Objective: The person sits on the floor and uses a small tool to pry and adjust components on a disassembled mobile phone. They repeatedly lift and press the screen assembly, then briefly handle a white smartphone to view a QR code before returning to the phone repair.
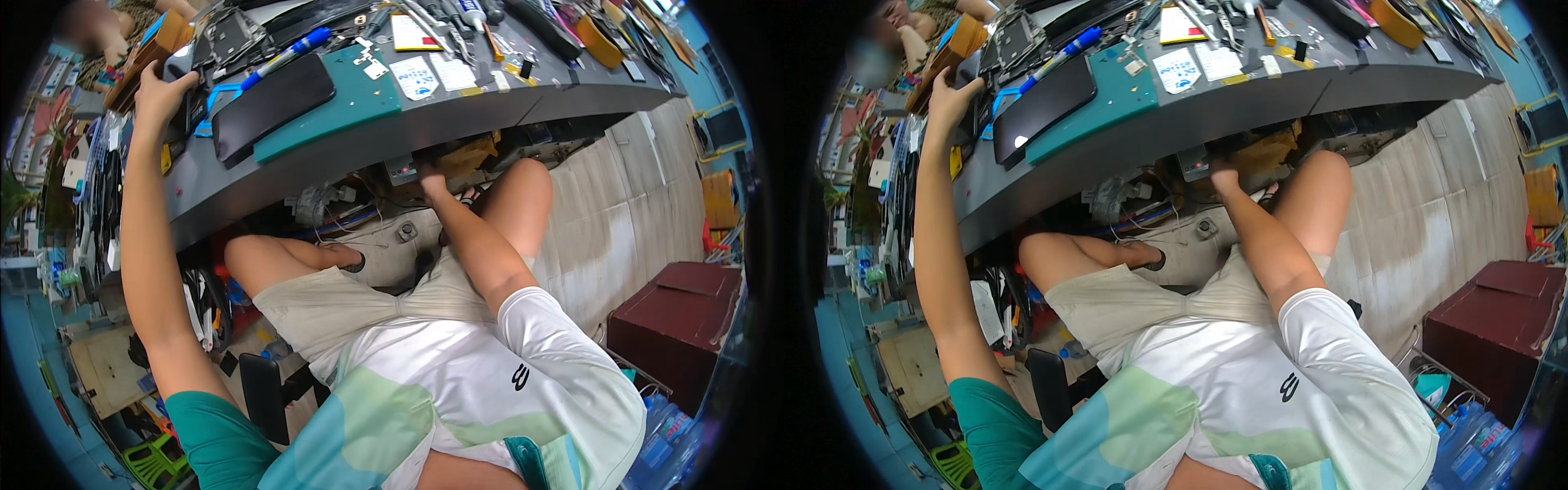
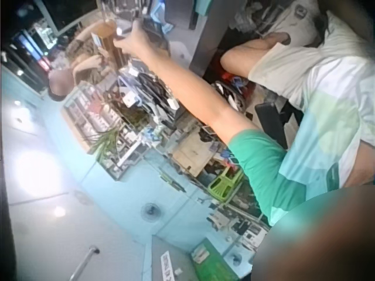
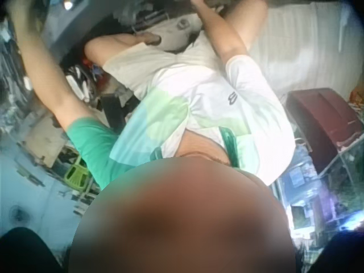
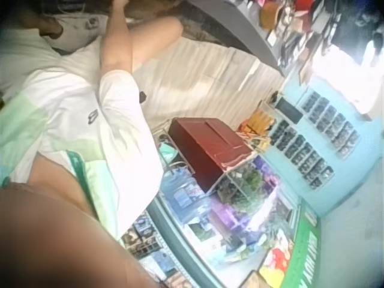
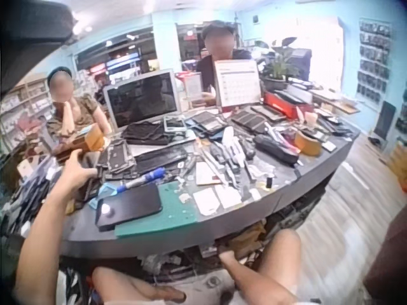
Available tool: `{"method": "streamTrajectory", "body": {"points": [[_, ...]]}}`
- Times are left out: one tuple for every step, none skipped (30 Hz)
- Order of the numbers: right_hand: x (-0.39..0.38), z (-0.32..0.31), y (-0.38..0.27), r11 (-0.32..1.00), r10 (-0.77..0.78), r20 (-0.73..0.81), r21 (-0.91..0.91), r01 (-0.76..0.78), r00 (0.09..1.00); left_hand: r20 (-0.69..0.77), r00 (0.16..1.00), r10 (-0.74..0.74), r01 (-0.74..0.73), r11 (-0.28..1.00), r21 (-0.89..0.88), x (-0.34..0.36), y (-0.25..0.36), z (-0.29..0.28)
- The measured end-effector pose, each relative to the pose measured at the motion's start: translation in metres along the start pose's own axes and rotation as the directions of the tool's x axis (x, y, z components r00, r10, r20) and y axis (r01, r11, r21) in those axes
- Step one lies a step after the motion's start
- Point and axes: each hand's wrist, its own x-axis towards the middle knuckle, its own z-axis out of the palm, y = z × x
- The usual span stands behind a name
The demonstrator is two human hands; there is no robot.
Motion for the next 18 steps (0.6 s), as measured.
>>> {"method": "streamTrajectory", "body": {"points": [[-0.003,0.002,0.003,0.998,-0.015,-0.048,-0.054,0.013,0.999,-0.014,1.0,0.013,-0.013,1.0,-0.009,0.002,-0.001,-0.002],[-0.008,0.003,0.005,0.998,-0.043,-0.062,-0.052,0.039,0.997,-0.045,0.998,0.039,-0.039,0.999,-0.015,0.004,-0.003,-0.004],[-0.014,0.003,0.008,0.998,-0.023,-0.088,-0.059,0.017,0.996,-0.059,0.998,0.011,-0.011,1.0,-0.015,0.005,-0.004,-0.006],[-0.017,0.006,0.008,1.0,0.001,-0.145,-0.003,-0.001,0.989,-0.081,0.997,-0.008,0.006,1.0,-0.016,0.007,-0.006,-0.01],[-0.021,0.009,0.008,0.999,0.023,-0.194,0.051,-0.014,0.981,-0.119,0.993,0.003,-0.008,0.999,-0.042,0.01,-0.007,-0.011],[-0.022,0.01,0.007,0.993,0.05,-0.167,0.117,-0.031,0.985,-0.141,0.99,0.002,-0.007,0.999,-0.034,0.011,-0.009,-0.015],[-0.022,0.011,0.005,0.983,0.072,-0.131,0.18,-0.048,0.989,-0.153,0.988,0.003,-0.013,0.998,-0.066,0.015,-0.009,-0.018],[-0.024,0.01,0.004,0.968,0.092,-0.095,0.242,-0.067,0.991,-0.169,0.985,0.02,-0.035,0.995,-0.09,0.017,-0.009,-0.023],[-0.018,0.01,-0.001,0.955,0.127,-0.064,0.279,-0.105,0.99,-0.209,0.978,0.001,-0.036,0.986,-0.163,0.022,-0.007,-0.026],[-0.017,0.008,-0.003,0.938,0.17,-0.03,0.312,-0.153,0.985,-0.238,0.971,-0.023,-0.034,0.973,-0.23,0.022,-0.007,-0.031],[-0.016,0.006,-0.006,0.916,0.214,-0.005,0.348,-0.199,0.977,-0.238,0.97,-0.048,-0.037,0.94,-0.34,0.024,-0.005,-0.038],[-0.016,0.004,-0.008,0.912,0.211,0.007,0.359,-0.2,0.977,-0.156,0.982,-0.11,0.003,0.825,-0.565,0.021,-0.004,-0.046],[-0.017,0.002,-0.01,0.906,0.212,0.009,0.374,-0.2,0.977,-0.103,0.99,-0.097,0.003,0.742,-0.67,0.02,-0.002,-0.06],[-0.018,0.001,-0.012,0.896,0.241,0.002,0.383,-0.224,0.97,-0.103,0.99,-0.098,-0.002,0.714,-0.701,0.013,-0.001,-0.075],[-0.02,-0.001,-0.013,0.905,0.21,0.009,0.376,-0.198,0.978,-0.139,0.987,-0.083,-0.052,0.65,-0.758,0.007,0.002,-0.092],[-0.022,-0.002,-0.013,0.912,0.207,0.008,0.361,-0.196,0.978,-0.067,0.995,-0.075,-0.02,0.502,-0.865,0.0,0.007,-0.109],[-0.024,-0.001,-0.013,0.917,0.208,-0.003,0.347,-0.194,0.978,0.006,0.998,-0.061,0.03,0.411,-0.911,-0.015,0.01,-0.124],[-0.024,-0.002,-0.012,0.924,0.212,-0.004,0.327,-0.199,0.977,-0.007,0.999,0.049,-0.024,0.366,-0.93,-0.031,0.015,-0.14]]}}
